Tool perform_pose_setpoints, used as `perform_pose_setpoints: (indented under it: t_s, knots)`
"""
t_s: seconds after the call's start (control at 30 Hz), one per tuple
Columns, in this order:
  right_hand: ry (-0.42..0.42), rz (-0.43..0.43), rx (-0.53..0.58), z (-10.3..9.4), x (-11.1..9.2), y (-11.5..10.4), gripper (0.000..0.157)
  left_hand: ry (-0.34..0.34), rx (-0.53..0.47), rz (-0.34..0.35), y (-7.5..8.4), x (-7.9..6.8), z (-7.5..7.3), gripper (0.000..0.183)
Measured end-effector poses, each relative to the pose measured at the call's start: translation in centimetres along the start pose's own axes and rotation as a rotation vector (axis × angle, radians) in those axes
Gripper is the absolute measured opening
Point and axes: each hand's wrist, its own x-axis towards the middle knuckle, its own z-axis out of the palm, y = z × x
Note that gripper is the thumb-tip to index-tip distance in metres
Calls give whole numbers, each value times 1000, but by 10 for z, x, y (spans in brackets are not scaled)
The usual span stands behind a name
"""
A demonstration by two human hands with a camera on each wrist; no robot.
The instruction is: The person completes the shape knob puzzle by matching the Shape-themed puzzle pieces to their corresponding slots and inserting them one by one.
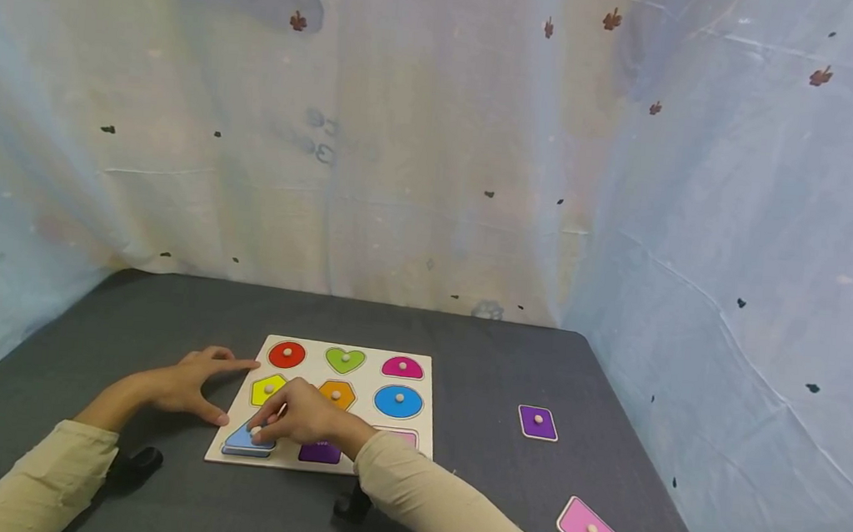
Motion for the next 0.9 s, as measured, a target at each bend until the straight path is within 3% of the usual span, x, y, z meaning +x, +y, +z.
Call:
perform_pose_setpoints:
  t_s: [0.13,0.57,0.9]
  knots:
    - [4,-1,-11,4,3,-1,15,0,2,1,-1,0,1,97]
    - [58,107,-4,13,5,-1,13,-3,-6,-4,-2,2,1,97]
    - [53,117,-27,16,7,2,13,4,-5,-9,-1,2,2,97]
